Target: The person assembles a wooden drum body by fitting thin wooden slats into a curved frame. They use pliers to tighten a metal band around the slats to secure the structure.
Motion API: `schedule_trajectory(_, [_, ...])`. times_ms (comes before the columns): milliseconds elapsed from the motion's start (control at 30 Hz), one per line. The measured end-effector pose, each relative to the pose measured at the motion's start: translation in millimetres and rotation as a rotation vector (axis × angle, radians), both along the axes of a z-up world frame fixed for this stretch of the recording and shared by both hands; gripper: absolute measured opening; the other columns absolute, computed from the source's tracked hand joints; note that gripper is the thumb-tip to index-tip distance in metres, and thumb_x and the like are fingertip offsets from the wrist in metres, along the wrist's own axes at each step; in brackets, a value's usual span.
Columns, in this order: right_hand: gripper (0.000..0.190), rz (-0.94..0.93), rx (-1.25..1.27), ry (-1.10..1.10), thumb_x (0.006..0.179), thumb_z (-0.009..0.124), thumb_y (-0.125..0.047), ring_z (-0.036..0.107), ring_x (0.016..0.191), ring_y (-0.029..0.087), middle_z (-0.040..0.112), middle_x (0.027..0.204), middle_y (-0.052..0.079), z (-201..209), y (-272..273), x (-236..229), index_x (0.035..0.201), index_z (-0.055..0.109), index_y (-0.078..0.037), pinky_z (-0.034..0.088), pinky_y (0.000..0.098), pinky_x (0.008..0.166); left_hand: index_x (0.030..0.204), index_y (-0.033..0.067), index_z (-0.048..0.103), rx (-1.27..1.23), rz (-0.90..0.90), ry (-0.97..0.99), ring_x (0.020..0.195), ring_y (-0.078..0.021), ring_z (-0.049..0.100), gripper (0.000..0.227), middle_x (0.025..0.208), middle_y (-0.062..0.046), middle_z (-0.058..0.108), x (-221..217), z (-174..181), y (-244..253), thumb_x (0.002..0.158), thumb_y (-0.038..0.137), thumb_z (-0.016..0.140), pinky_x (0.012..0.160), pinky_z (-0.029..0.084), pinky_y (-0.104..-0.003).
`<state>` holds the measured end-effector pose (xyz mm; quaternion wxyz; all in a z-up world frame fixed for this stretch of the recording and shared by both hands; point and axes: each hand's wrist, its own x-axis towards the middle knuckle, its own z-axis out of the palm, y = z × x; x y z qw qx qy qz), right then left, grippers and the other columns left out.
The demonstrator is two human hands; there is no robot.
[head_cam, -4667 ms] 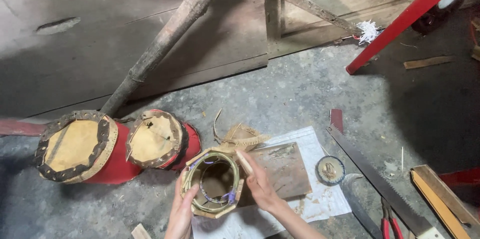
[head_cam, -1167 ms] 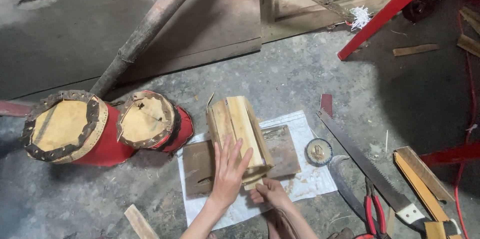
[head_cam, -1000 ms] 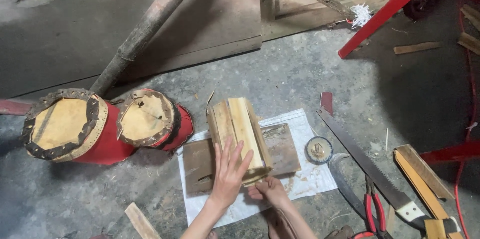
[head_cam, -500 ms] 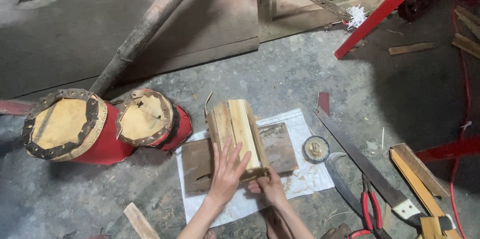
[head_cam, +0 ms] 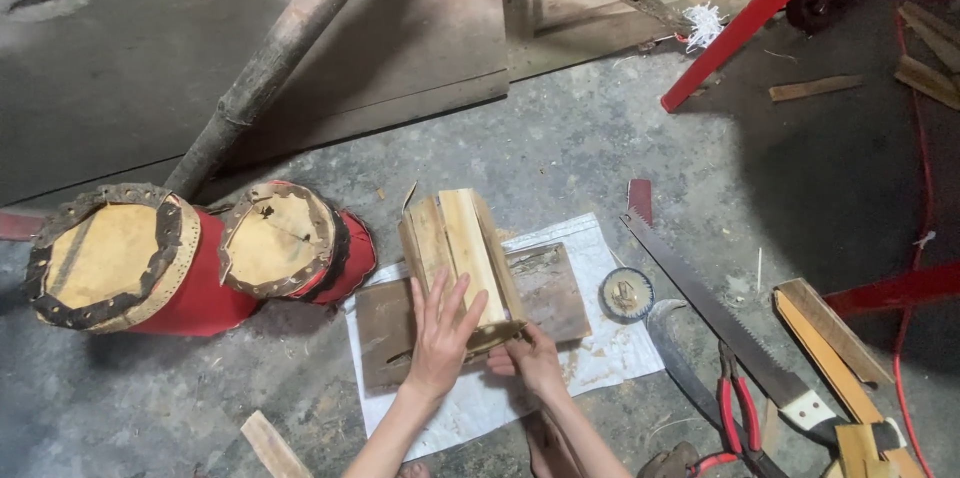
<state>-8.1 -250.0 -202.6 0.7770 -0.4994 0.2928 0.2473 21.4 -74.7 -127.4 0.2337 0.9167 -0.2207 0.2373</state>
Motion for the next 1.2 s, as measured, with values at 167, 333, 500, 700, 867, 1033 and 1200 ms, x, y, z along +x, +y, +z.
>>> schedule_trajectory(167, [0.034,0.023,-0.040,-0.020,0.102,0.052,0.003,0.076,0.072,0.031,0.074,0.087,0.023,-5.0,0.5,0.3,0.136,0.055,0.002,0.068,0.0345,0.067,0.143,0.0208,0.056,0.007,0.008,0.002,0.154,-0.0359,0.029,0.068,0.161,-0.004,0.039,-1.3,-2.2,-0.3,0.082,-0.008,0.062,0.129,0.010,-0.070])
schedule_trajectory(333, [0.032,0.007,-0.028,-0.036,0.102,0.051,0.005,0.075,0.068,0.031,0.074,0.084,0.023,-5.6,1.1,-0.4,0.134,0.056,0.003,0.068,0.0346,0.064,0.146,0.0220,0.053,0.019,0.016,-0.004,0.154,-0.0350,0.029,0.075,0.163,-0.003,0.038,-1.7,-4.5,-2.3,0.081,-0.014,0.059,0.129,0.008,-0.070])
schedule_trajectory(500, [0.027,0.007,-0.048,-0.023,0.102,0.050,0.008,0.076,0.066,0.031,0.075,0.082,0.023,-7.9,1.5,-0.5,0.128,0.058,0.005,0.069,0.0341,0.062,0.147,0.0222,0.053,0.015,0.008,0.000,0.154,-0.0339,0.029,0.072,0.163,-0.003,0.037,-5.2,-6.7,-2.0,0.083,-0.011,0.059,0.129,0.006,-0.069])
schedule_trajectory(700, [0.025,-0.032,0.022,-0.036,0.103,0.048,0.007,0.075,0.065,0.032,0.073,0.080,0.023,-12.4,0.8,-3.4,0.126,0.057,0.007,0.067,0.0341,0.059,0.146,0.0230,0.053,0.007,0.001,0.000,0.154,-0.0332,0.030,0.064,0.161,-0.003,0.039,-7.6,-9.3,-1.6,0.087,0.003,0.066,0.130,0.008,-0.069])
schedule_trajectory(867, [0.022,0.005,-0.032,-0.015,0.104,0.045,0.008,0.075,0.065,0.031,0.073,0.080,0.022,-3.7,1.2,-1.0,0.122,0.058,0.008,0.069,0.0356,0.062,0.149,0.0269,0.049,0.051,0.014,-0.034,0.155,-0.0306,0.028,0.073,0.164,-0.001,0.036,-9.9,-23.8,0.3,0.086,-0.007,0.061,0.130,0.007,-0.067])
schedule_trajectory(1033, [0.027,0.043,-0.074,-0.047,0.103,0.040,0.005,0.073,0.070,0.028,0.072,0.084,0.020,11.5,3.2,-7.8,0.125,0.057,0.006,0.067,0.0359,0.067,0.146,0.0263,0.052,0.063,0.025,-0.051,0.153,-0.0311,0.030,0.064,0.162,-0.002,0.038,-12.6,-20.7,0.1,0.088,0.004,0.067,0.130,0.009,-0.067])
schedule_trajectory(1200, [0.023,0.016,-0.068,-0.061,0.101,0.046,0.006,0.070,0.067,0.024,0.071,0.080,0.018,2.3,5.6,-15.1,0.118,0.062,0.008,0.064,0.0342,0.064,0.144,0.0254,0.054,0.064,0.023,-0.054,0.153,-0.0312,0.031,0.064,0.161,-0.003,0.039,-15.9,-19.2,2.1,0.085,0.004,0.069,0.129,0.010,-0.068])
